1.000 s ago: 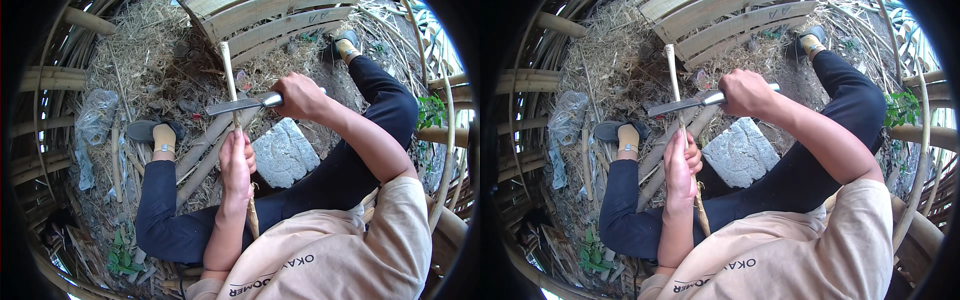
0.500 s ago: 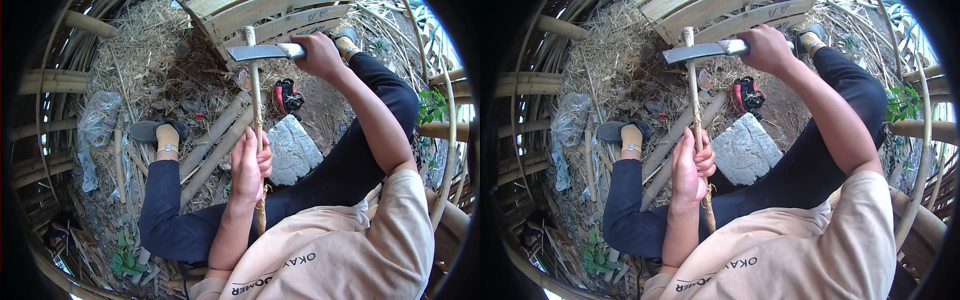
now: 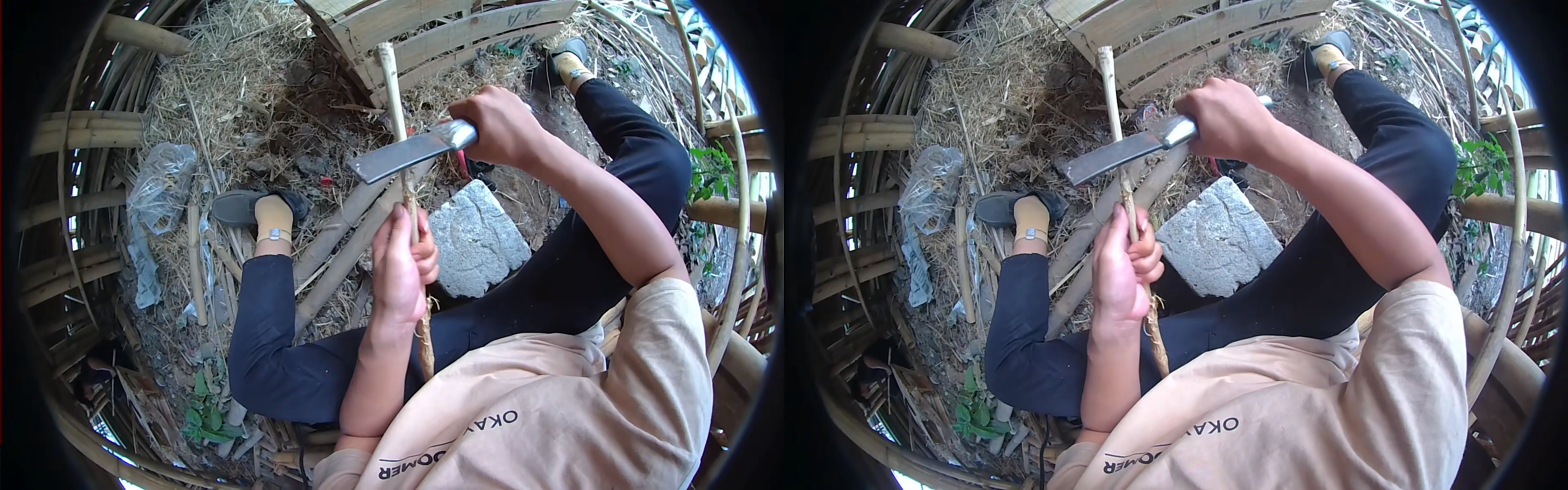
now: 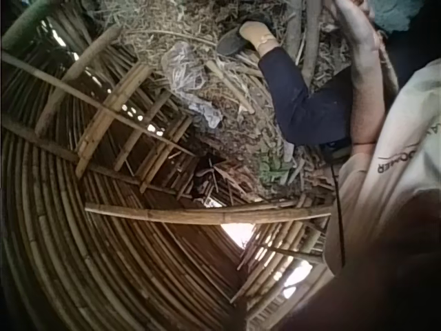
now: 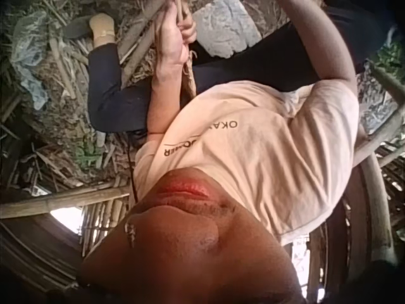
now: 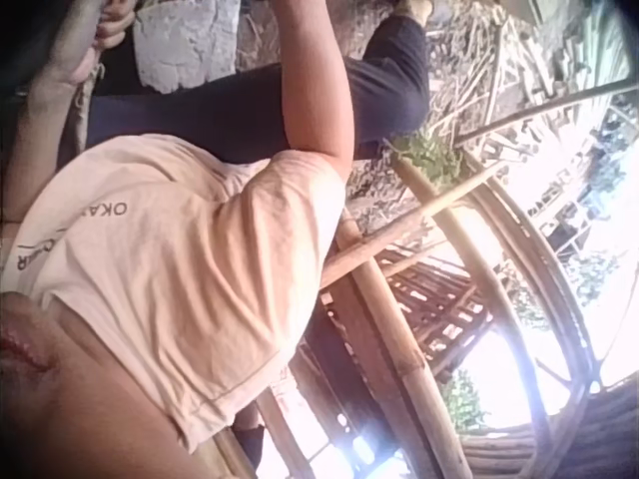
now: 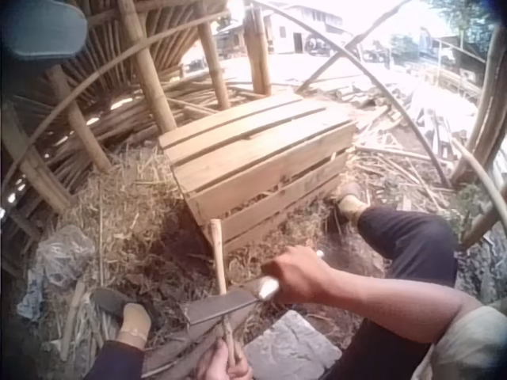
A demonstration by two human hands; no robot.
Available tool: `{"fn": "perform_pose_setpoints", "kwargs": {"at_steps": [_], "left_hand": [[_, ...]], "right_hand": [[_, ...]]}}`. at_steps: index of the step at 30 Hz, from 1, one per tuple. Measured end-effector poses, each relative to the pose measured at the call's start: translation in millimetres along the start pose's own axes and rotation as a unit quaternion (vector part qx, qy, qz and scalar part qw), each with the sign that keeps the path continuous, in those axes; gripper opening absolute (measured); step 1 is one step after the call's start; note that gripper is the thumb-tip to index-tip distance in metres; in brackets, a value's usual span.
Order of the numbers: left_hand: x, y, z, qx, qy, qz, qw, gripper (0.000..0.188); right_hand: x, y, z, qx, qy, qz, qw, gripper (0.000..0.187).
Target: The person shaves the bark off a thin wooden stick using a knife while resting it against a stone block.
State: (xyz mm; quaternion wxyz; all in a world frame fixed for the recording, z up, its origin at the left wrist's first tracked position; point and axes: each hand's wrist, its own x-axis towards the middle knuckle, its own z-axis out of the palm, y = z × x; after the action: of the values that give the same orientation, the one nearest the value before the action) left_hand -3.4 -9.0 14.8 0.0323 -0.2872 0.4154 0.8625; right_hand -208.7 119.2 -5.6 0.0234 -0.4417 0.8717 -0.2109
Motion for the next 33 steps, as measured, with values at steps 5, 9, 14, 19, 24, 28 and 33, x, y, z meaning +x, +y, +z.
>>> {"fn": "perform_pose_setpoints", "kwargs": {"at_steps": [5, 9, 14, 19, 24, 28, 33], "left_hand": [[-4.7, -6.1, 11.1, 0.023, 0.004, 0.009, 1.0, 0.034], [-4.3, -7.7, 13.2, 0.032, -0.001, 0.012, 0.999, 0.033], [-4.4, -5.4, 16.2, 0.028, -0.029, 0.014, 0.999, 0.031], [-2.2, -7.5, 11.9, 0.016, -0.041, 0.004, 0.999, 0.03], [4.3, -3.3, -4.6, -0.011, -0.018, -0.007, 1.0, 0.029], [1.2, -6.9, 1.8, 0.006, -0.001, -0.008, 1.0, 0.031], [-2.1, -8.3, 15.0, 0.034, -0.003, -0.013, 0.999, 0.032]], "right_hand": [[12.8, 28.6, 5.5, 0.031, 0.053, 0.1, 0.993, 0.017], [24.4, 54.3, -17.4, -0.121, 0.151, 0.062, 0.979, 0.018], [19.3, 61.7, -27.9, -0.155, 0.241, 0.026, 0.958, 0.019], [14.2, 61.3, -26.1, -0.126, 0.175, 0.026, 0.976, 0.018], [10.0, 24.3, -11.0, -0.087, 0.059, -0.007, 0.994, 0.014], [3.8, 21.1, -2.3, -0.055, 0.052, -0.06, 0.995, 0.014], [20.6, 46.0, -26.8, -0.137, 0.125, 0.058, 0.981, 0.017]]}}
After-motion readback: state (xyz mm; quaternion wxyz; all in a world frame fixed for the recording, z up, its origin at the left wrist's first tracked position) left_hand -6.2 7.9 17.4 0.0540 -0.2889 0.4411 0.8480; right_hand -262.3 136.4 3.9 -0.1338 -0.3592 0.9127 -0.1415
